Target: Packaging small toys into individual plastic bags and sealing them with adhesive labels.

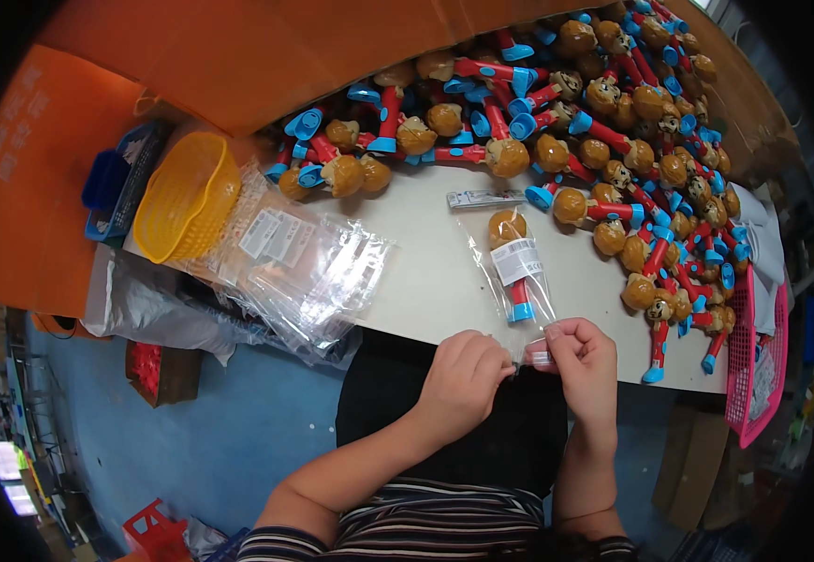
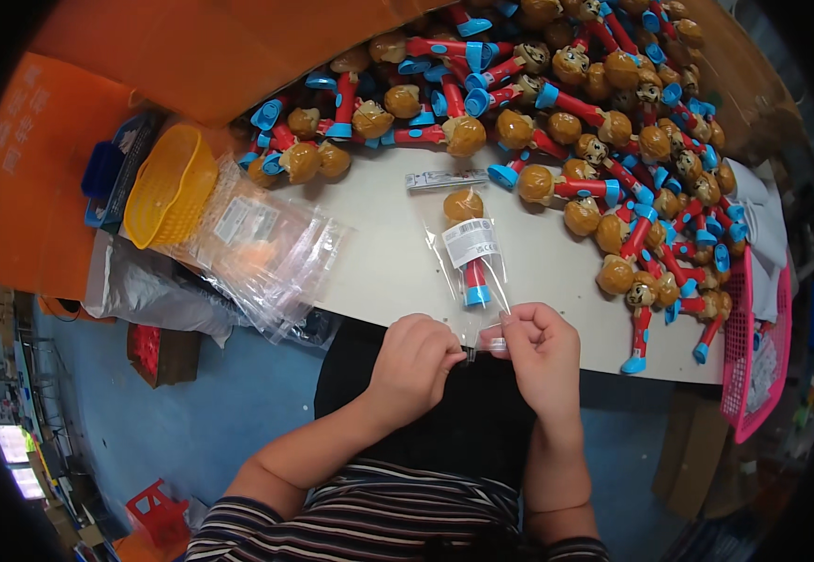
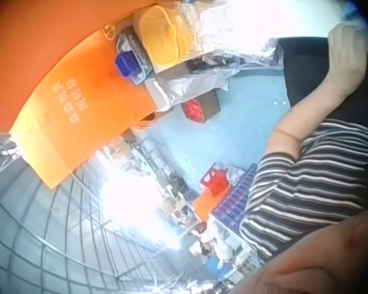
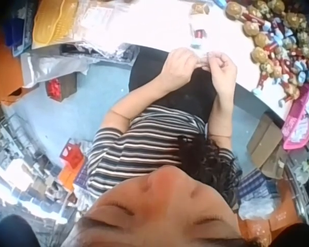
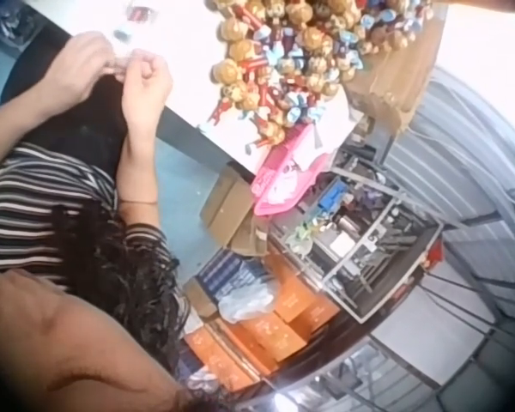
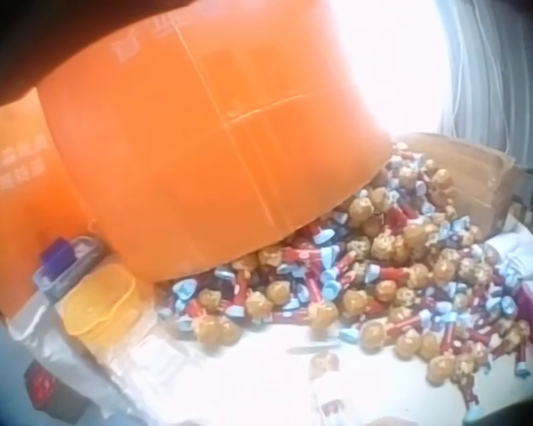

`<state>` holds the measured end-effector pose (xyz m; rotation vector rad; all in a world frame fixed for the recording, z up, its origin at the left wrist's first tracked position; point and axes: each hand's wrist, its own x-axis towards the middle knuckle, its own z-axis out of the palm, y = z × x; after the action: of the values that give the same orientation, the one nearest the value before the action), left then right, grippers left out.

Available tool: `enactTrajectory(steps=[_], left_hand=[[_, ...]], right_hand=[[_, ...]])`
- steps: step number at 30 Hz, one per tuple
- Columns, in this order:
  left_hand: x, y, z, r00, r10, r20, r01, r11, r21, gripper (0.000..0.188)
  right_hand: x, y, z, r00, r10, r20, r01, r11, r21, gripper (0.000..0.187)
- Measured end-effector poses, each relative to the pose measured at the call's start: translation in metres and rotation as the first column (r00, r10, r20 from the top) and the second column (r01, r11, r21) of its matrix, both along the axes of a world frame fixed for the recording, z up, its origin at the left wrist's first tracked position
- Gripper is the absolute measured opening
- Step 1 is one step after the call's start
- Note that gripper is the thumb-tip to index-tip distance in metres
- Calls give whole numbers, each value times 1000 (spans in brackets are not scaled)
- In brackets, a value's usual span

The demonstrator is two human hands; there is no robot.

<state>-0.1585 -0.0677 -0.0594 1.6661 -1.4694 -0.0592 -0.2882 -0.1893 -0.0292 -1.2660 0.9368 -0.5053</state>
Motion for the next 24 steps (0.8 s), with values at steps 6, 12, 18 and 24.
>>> enactTrajectory(steps=[6,12,18,24], left_hand=[[-5,-4,24,999,29,-26,-32,995,-96,23],[-11,-10,16,999,36,-4,-36,993,-113,22],[-10,-12,17,997,37,-74,-42,997,-64,19],[-3,-11,21,987,-16,-159,13,1000,-20,17]], right_hand=[[0,0,6,994,107,15,-107,994,34,12],[-2,2,4,993,119,14,-119,993,23,10],[2,8,3,990,140,1,-139,985,-98,9],[4,7,7,998,66,8,-65,995,-73,10]])
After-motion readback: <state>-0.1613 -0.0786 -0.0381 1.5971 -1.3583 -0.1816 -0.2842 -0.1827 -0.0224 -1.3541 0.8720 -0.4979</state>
